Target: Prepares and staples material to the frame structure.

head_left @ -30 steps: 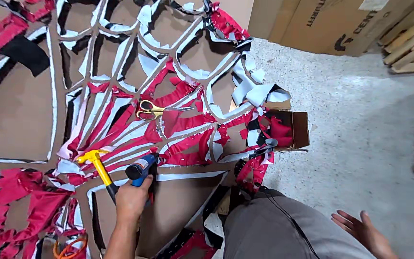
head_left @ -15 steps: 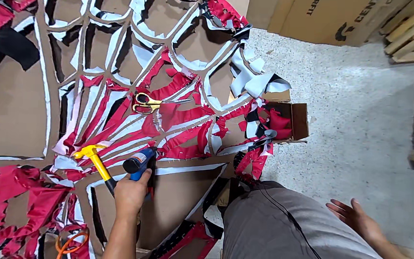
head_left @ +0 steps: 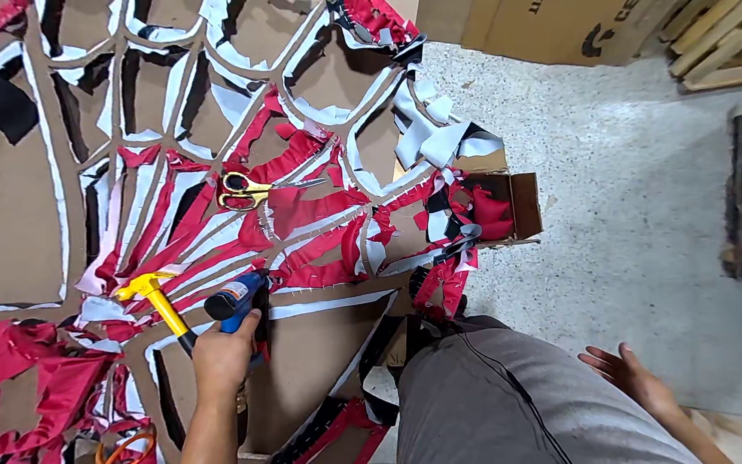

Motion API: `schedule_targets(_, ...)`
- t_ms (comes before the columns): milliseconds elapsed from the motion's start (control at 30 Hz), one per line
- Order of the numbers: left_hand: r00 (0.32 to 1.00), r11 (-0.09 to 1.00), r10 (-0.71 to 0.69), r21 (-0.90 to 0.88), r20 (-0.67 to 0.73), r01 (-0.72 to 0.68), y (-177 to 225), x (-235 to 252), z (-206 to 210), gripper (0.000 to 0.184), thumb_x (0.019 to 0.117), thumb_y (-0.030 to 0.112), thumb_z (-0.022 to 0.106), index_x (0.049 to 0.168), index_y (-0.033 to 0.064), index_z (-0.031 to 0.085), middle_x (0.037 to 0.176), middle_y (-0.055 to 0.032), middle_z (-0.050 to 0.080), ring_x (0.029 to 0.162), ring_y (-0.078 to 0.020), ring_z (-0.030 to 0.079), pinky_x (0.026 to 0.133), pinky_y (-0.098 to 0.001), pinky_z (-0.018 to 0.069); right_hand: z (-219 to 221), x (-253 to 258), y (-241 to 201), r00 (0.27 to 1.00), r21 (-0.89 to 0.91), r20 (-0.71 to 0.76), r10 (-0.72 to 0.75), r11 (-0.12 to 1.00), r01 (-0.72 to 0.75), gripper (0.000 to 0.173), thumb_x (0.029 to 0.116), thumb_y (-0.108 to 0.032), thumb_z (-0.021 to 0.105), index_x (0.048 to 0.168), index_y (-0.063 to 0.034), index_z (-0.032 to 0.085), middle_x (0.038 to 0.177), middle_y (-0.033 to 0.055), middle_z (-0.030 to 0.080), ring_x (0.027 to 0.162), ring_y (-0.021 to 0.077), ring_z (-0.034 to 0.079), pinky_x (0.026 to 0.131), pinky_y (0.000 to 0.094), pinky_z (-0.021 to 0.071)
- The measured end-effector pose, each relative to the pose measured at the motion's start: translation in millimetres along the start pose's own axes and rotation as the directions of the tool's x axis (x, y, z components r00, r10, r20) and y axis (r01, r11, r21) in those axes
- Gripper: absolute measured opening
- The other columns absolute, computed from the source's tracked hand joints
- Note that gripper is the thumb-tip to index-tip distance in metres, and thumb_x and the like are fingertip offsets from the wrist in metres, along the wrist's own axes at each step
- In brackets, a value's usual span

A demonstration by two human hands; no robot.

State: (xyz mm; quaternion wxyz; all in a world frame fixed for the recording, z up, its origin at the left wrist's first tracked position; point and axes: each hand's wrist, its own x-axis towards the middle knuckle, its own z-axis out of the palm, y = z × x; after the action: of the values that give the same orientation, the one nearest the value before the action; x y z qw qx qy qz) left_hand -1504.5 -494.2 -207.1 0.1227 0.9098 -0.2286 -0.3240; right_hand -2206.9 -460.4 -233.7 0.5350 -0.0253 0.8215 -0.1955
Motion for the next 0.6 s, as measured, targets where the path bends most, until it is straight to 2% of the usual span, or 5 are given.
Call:
schedule_targets(233,1.000,0.999,0.028,-0.027,0.008,-0.028,2,-4,-1,0.040,0.0967,0.042,0.069,0.095,0.0014,0.068,0.064,-0.0073,0.063,0.054,-0.0210,0.060,0.057,-0.0469,0.0533,-4,2,2,1.000,-0.003,-0.016,0.003,1.000,-0.003,0.073,0.1068,-0.064,0.020,0.131,-0.0066,0.057,0.108,0.0106,0.074,0.092,0.0242,0.074,0.075,0.0416,0.0613)
schedule_targets(333,0.995,0.997,0.077,-0.025,0.070,-0.076,31,-30,-2,0.041,0.0953,0.042,0.069,0.098,0.0012,0.068,0.067,-0.0062,0.065,0.057,-0.0203,0.063,0.059,-0.0468,0.0553,-6,5,2,1.000,-0.011,0.006,-0.020,1.000,0.020,0.072,0.1074,-0.063,0.021,0.132,-0.0054,0.057,0.109,0.0117,0.074,0.093,0.0256,0.074,0.076,0.0430,0.0620)
schedule_targets(400,0.984,0.991,0.114,-0.079,0.139,-0.103,56,-54,10,0.038,0.0951,0.040,0.068,0.098,0.0024,0.069,0.066,-0.0035,0.068,0.055,-0.0173,0.066,0.057,-0.0422,0.0598,-10,3,1,0.999,-0.054,0.005,-0.031,0.998,0.032,0.071,0.1079,-0.062,0.021,0.134,-0.0046,0.056,0.110,0.0118,0.073,0.095,0.0253,0.074,0.078,0.0428,0.0616)
schedule_targets(500,0.963,0.990,0.125,-0.090,0.239,-0.106,89,-69,43,0.033,0.0967,0.036,0.070,0.098,0.0029,0.070,0.068,-0.0068,0.068,0.058,-0.0214,0.067,0.061,-0.0469,0.0593,-11,8,2,1.000,-0.080,-0.009,-0.021,0.997,0.021,0.074,0.1070,-0.064,0.023,0.132,-0.0049,0.060,0.110,0.0114,0.074,0.095,0.0247,0.074,0.078,0.0418,0.0613)
schedule_targets(600,0.960,0.991,0.133,-0.041,0.246,-0.127,106,-68,74,0.030,0.0960,0.036,0.072,0.095,0.0059,0.071,0.068,-0.0063,0.067,0.058,-0.0214,0.065,0.060,-0.0473,0.0573,-13,11,5,0.999,-0.058,0.010,-0.035,0.998,0.035,0.074,0.1069,-0.064,0.023,0.132,-0.0058,0.060,0.111,0.0110,0.074,0.096,0.0254,0.074,0.079,0.0426,0.0613)
